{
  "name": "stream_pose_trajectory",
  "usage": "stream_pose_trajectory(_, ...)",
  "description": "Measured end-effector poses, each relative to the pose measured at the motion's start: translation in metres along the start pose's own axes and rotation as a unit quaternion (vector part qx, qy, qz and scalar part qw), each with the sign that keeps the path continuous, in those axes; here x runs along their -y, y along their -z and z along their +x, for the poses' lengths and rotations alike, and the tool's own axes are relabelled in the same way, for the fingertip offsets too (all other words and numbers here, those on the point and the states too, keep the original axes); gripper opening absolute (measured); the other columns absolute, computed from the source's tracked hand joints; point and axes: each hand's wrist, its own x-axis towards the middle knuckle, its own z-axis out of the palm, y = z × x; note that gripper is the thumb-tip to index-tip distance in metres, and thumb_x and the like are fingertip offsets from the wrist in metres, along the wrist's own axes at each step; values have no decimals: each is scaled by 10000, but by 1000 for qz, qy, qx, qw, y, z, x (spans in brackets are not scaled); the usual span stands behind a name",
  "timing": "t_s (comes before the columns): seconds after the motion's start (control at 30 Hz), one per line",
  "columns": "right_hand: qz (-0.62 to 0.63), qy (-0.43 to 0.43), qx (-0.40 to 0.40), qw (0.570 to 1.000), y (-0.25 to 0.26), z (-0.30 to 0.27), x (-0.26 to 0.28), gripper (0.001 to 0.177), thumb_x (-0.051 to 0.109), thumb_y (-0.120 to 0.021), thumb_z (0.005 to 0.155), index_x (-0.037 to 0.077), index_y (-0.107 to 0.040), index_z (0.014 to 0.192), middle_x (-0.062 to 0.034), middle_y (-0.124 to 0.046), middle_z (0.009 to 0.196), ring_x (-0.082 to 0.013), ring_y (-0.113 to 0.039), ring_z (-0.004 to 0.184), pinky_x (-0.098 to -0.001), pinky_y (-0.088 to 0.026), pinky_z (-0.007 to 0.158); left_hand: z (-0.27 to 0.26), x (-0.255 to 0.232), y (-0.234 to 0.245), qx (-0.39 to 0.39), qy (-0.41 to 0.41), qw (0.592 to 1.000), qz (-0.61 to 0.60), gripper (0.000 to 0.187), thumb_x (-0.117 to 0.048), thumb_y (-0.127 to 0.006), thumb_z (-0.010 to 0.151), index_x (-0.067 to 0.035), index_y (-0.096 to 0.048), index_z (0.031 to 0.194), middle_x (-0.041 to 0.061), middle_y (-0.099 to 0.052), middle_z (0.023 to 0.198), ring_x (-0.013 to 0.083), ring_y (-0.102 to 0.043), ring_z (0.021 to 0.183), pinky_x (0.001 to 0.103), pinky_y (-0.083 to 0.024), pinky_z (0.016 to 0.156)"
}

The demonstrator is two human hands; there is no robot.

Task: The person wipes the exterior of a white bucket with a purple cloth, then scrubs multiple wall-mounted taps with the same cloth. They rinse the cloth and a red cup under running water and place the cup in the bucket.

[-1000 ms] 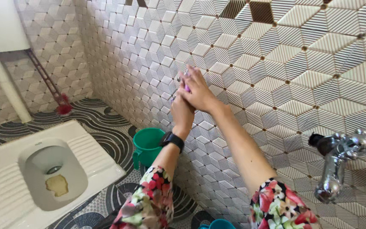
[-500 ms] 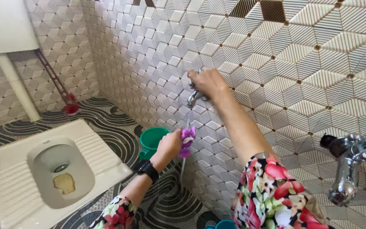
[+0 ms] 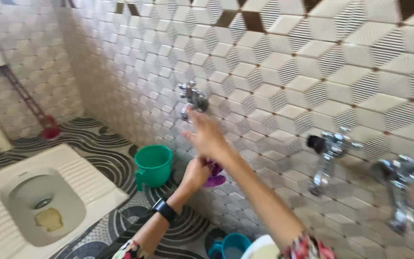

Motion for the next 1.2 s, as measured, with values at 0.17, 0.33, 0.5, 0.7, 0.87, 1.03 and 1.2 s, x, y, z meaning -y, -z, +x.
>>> stream_pose_trajectory(0.17, -38, -29, -36, 998, 72, -134, 60, 561, 442, -664, 957, 187, -581, 1450, -218, -435, 1574, -469, -382, 1435, -567, -337, 1166, -42, -71, -19, 43, 151, 800, -579, 508, -286, -437, 980, -125, -502, 1457, 51, -666, 1294, 184, -672, 1106, 380, -530, 938)
stream_pose_trajectory(0.33, 95, -93, -173, 976, 142, -199, 80, 639, 329, -679, 976, 57, -441, 1503, -292, -307, 1601, -456, -341, 1469, -502, -322, 1172, -78, -180, -31, 189, 140, 661, -713, 606, -418, -331, 999, -83, -470, 1483, 112, -626, 1372, 246, -654, 1166, 406, -472, 1052)
stream_pose_trajectory(0.5, 134, -236, -295, 916, 196, -228, 66, 553, 243, -652, 966, 57, -458, 1450, -202, -513, 1458, -359, -515, 1360, -419, -392, 1146, -86, -260, -39, 169, 74, 889, -419, 755, -599, -265, 979, -179, -325, 1602, 89, -593, 1413, 244, -664, 1188, 440, -567, 910)
stream_pose_trajectory(0.7, 32, -218, -411, 884, 225, -226, 34, 374, 230, -653, 1017, 16, -572, 1313, -211, -490, 1418, -355, -435, 1375, -432, -321, 1164, -59, -265, -68, 22, -45, 965, -256, 794, -666, -236, 987, -141, -487, 1527, 150, -696, 1329, 289, -676, 1154, 436, -597, 833)
stream_pose_trajectory(0.87, 30, -271, -373, 887, 192, -234, 2, 340, 273, -636, 995, 10, -677, 1208, -165, -563, 1335, -294, -517, 1290, -401, -379, 1132, -39, -223, -119, 38, -8, 975, -219, 755, -638, -236, 1015, -53, -555, 1372, 193, -624, 1326, 340, -582, 1234, 480, -525, 913)
stream_pose_trajectory(1.03, 340, -435, -404, 729, 191, -234, -48, 346, 244, -644, 978, 56, -667, 1267, -224, -627, 1155, -449, -618, 1058, -570, -482, 953, -17, -241, -161, 50, 35, 998, 17, 652, -549, -427, 1004, 44, -677, 1106, 345, -682, 1067, 518, -635, 1068, 564, -481, 939)
stream_pose_trajectory(1.2, -145, -144, -369, 907, 221, -202, -83, 289, 81, -615, 985, -5, -668, 1256, -154, -640, 1355, -341, -548, 1302, -437, -408, 1133, -2, -275, -162, 22, 44, 995, 88, 457, -416, -578, 930, 11, -722, 1008, 292, -718, 998, 488, -687, 970, 565, -540, 874)
